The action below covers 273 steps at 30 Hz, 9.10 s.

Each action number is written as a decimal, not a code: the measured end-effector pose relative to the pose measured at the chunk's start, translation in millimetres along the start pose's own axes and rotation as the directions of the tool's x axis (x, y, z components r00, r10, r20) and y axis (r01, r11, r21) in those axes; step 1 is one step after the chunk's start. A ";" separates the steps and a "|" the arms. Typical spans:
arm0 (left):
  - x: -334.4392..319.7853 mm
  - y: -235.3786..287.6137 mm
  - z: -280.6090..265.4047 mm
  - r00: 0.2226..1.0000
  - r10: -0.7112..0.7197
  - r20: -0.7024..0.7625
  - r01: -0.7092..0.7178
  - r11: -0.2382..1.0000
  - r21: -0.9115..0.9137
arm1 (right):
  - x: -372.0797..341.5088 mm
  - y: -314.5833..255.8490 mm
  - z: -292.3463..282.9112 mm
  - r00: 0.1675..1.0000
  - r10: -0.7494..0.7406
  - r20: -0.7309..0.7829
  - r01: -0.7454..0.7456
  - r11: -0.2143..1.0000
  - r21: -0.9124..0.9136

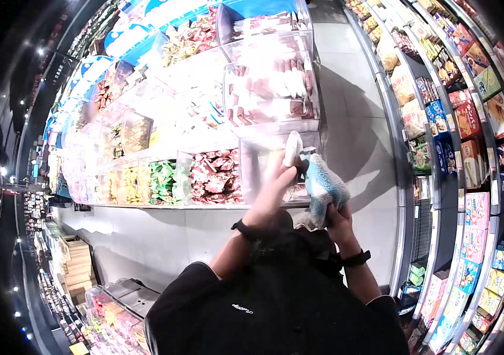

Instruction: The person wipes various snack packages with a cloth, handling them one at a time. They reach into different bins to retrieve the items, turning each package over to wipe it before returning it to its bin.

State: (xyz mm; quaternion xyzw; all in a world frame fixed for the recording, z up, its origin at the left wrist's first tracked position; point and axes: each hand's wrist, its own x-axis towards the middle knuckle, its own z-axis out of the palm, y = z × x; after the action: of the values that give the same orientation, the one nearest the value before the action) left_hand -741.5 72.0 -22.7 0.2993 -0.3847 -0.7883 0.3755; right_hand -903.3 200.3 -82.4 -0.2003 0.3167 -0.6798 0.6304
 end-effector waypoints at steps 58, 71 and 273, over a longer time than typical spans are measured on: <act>-28.9 12.3 -338.3 0.971 0.239 -0.013 0.056 -0.172 0.983 | 33.5 79.6 123.5 0.923 -0.078 -0.378 0.106 0.993 0.053; -62.0 107.5 -342.2 0.998 -0.061 -0.016 0.054 0.707 0.705 | 20.7 170.7 217.8 0.911 -0.229 -0.344 0.260 0.964 0.047; -183.0 272.8 -470.3 0.976 -0.153 0.156 0.187 0.955 -0.231 | 70.6 387.7 462.8 0.949 -0.299 -0.099 0.256 0.916 -0.309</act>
State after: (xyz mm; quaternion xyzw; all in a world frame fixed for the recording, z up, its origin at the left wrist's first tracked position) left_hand -186.4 -72.1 -9.3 0.2280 -0.2822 -0.8778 0.3130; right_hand -318.1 46.7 -23.3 -0.2846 0.4268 -0.7209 0.4660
